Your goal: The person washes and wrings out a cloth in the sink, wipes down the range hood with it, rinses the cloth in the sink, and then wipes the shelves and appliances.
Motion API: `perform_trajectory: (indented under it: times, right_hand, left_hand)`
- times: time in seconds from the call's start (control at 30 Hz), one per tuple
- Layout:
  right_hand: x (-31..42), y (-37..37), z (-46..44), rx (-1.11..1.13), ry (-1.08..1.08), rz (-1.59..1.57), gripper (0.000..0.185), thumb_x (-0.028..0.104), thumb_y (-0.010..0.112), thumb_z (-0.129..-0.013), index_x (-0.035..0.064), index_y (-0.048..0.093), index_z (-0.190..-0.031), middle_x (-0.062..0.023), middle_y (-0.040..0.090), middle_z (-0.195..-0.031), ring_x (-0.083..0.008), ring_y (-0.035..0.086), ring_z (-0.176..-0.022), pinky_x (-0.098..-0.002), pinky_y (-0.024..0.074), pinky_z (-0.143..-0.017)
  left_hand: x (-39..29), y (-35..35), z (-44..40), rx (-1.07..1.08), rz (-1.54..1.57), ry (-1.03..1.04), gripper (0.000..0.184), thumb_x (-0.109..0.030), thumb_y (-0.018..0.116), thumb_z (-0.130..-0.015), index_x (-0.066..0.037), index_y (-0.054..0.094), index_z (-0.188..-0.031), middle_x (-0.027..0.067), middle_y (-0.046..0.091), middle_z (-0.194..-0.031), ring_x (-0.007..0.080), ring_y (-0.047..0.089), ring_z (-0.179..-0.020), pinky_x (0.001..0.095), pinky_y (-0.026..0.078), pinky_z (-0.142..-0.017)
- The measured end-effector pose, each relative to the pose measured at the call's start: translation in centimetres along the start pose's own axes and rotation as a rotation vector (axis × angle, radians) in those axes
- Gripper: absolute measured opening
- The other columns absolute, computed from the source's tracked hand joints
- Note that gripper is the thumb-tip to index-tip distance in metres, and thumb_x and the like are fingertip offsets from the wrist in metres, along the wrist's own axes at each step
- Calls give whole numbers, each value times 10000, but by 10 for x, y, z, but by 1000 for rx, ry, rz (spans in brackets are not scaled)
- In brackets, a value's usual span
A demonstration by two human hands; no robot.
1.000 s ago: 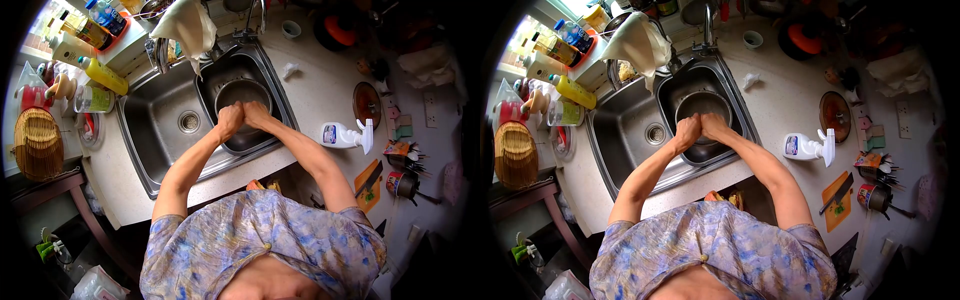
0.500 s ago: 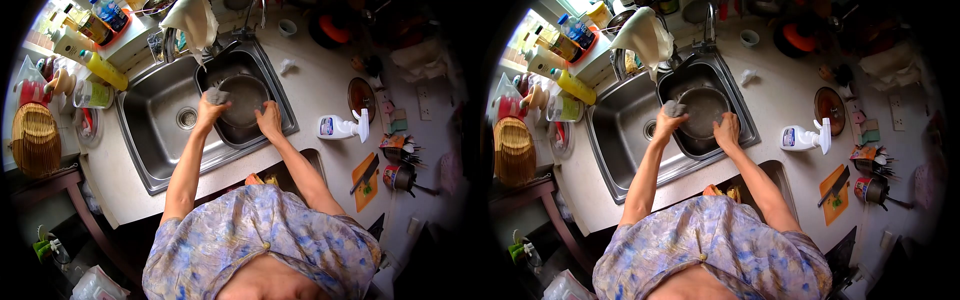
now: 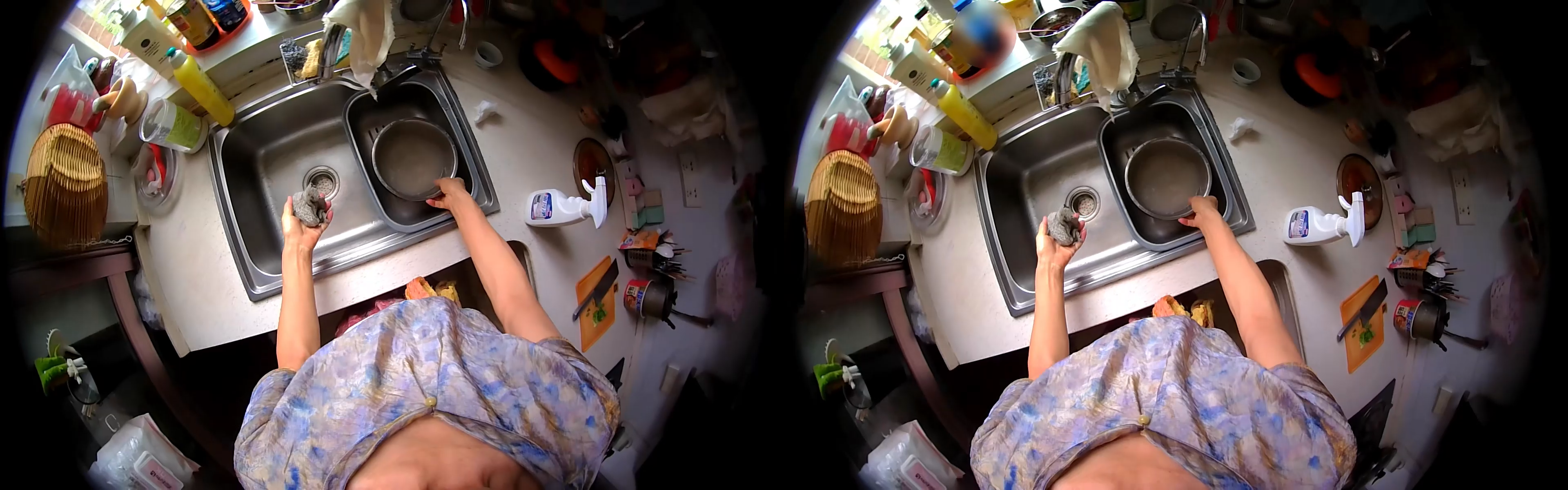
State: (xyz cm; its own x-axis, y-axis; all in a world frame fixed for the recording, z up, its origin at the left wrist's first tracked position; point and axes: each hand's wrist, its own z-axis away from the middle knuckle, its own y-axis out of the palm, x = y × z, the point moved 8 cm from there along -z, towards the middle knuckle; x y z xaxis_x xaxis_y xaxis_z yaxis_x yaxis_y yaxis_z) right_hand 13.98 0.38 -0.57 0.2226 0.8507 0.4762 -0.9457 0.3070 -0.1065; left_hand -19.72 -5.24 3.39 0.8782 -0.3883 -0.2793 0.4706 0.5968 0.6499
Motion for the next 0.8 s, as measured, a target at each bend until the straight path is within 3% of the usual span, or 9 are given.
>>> perform_trajectory:
  times: [0.27,0.33,0.47,0.57,0.73,0.8]
  right_hand:
    - [-1,-3,-10,-98,38,-63,93,27,557,-772,18,514,-854,-138,530,-717,-255,541,-582,-343,473,-427]
    - [9,-2,-2,-60,-74,-81,95,17,557,-746,10,508,-827,-125,504,-662,-242,521,-517,-324,443,-370]
    - [24,-6,27,-127,-187,-61,93,11,555,-728,-15,512,-807,-137,520,-670,-226,522,-485,-290,423,-331]
    - [41,-3,56,-60,-276,16,103,4,547,-707,-49,515,-789,-158,554,-715,-211,545,-506,-261,422,-323]
    - [72,13,131,-79,-559,220,191,21,515,-709,-87,553,-862,-127,589,-708,-179,551,-501,-245,430,-327]
    - [70,22,139,-71,-576,302,209,47,516,-722,-84,569,-876,-116,590,-716,-174,556,-519,-241,427,-326]
  left_hand:
    - [-7,-32,11,-46,66,52,424,-406,319,-904,-94,511,-1117,136,565,-1066,339,524,-960,482,421,-828]
    - [-10,-36,11,-24,84,53,408,-398,325,-904,-102,521,-1104,133,566,-1065,342,523,-964,484,421,-828]
    - [-15,-43,9,7,115,-4,411,-388,338,-892,-84,531,-1091,137,569,-1059,344,526,-958,480,424,-827]
    - [-17,-43,9,10,133,-14,415,-380,346,-884,-72,530,-1093,141,569,-1054,340,529,-954,476,425,-829]
    - [-31,-45,14,-6,114,67,425,-382,336,-889,-66,522,-1103,136,573,-1050,320,540,-947,465,426,-826]
    - [-38,-49,16,5,121,83,416,-381,347,-889,-71,519,-1107,124,577,-1048,306,544,-946,463,427,-820]
